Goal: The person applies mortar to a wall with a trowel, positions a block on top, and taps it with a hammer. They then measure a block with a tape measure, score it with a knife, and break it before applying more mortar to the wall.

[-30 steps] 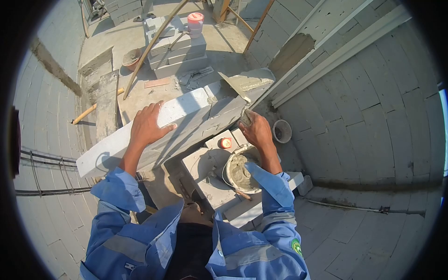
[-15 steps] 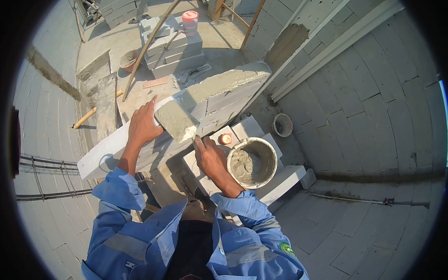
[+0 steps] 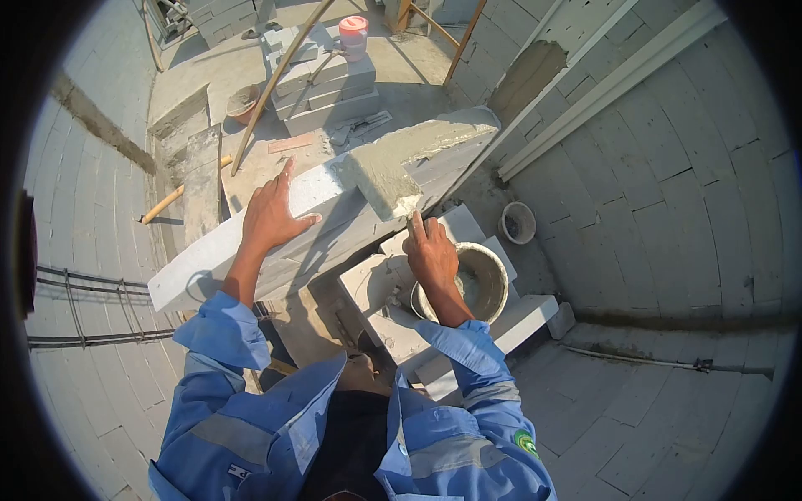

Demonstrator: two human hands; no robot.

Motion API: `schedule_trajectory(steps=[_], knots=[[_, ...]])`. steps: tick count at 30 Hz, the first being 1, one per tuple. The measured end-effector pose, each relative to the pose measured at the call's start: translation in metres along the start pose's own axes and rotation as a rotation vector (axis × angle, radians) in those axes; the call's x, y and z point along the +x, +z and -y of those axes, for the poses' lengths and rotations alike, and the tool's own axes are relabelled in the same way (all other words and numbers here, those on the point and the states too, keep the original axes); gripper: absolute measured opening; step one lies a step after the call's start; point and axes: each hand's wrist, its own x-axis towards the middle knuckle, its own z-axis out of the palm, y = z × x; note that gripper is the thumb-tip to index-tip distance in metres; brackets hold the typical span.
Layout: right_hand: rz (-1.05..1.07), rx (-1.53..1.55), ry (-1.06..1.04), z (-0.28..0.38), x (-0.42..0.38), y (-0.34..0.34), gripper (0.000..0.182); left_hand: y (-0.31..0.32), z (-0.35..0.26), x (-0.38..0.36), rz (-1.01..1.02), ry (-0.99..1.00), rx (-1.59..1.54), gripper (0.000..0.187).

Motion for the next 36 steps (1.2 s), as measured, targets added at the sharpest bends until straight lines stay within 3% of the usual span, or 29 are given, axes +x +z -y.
schedule_trajectory(steps=[5, 10, 14, 16, 17, 19, 22, 23, 26, 29, 31, 32, 33, 35, 36], knots=[[-0.063, -0.134, 0.257, -0.041, 0.012, -0.032, 0.051, -0.001, 0.002, 0.001, 0.003, 0.006, -0.003, 0.108], [0.002, -0.004, 0.321, -0.012, 0.013, -0.030, 0.051, -0.002, 0.000, 0.000, 0.016, 0.009, 0.003, 0.107], [0.047, 0.157, 0.072, 0.052, -0.003, -0.015, 0.048, 0.006, 0.011, 0.002, -0.102, 0.050, -0.120, 0.096], [0.127, 0.253, -0.017, 0.080, -0.014, -0.013, 0.049, 0.010, 0.027, 0.004, -0.237, 0.114, -0.791, 0.080], [0.190, 0.294, -0.036, 0.089, -0.019, -0.014, 0.051, 0.012, 0.034, 0.004, -0.239, 0.115, -0.789, 0.080], [0.237, 0.383, -0.051, 0.095, -0.021, -0.017, 0.051, 0.014, 0.047, 0.002, -0.354, 0.098, -1.143, 0.072], [0.047, 0.317, 0.025, 0.090, -0.010, -0.012, 0.041, 0.018, 0.056, 0.004, -0.406, 0.090, -1.248, 0.068], [0.099, 0.304, 0.116, 0.085, -0.007, -0.013, 0.038, 0.020, 0.056, 0.004, -0.407, 0.081, -1.291, 0.065], [0.047, 0.216, 0.069, 0.077, -0.007, -0.010, 0.039, 0.015, 0.047, 0.002, -0.391, 0.117, -1.173, 0.064], [0.217, 0.411, -0.015, 0.084, -0.019, -0.023, 0.040, 0.015, 0.045, 0.002, -0.369, 0.109, -1.134, 0.068], [0.319, 0.879, 0.024, 0.095, -0.023, -0.036, 0.046, 0.018, 0.049, 0.003, -0.388, 0.091, -1.230, 0.070], [0.450, 0.957, 0.109, 0.096, -0.016, -0.046, 0.048, 0.018, 0.050, 0.003, -0.391, 0.086, -1.231, 0.070], [0.452, 0.957, 0.106, 0.096, -0.006, -0.048, 0.048, 0.017, 0.049, 0.003, -0.380, 0.094, -1.213, 0.071], [0.630, 1.756, 0.427, 0.097, 0.018, -0.050, 0.046, 0.015, 0.047, 0.001, -0.370, 0.101, -1.192, 0.072], [0.620, 1.781, 0.482, 0.097, 0.028, -0.052, 0.046, 0.014, 0.046, 0.001, -0.356, 0.103, -1.156, 0.072]])
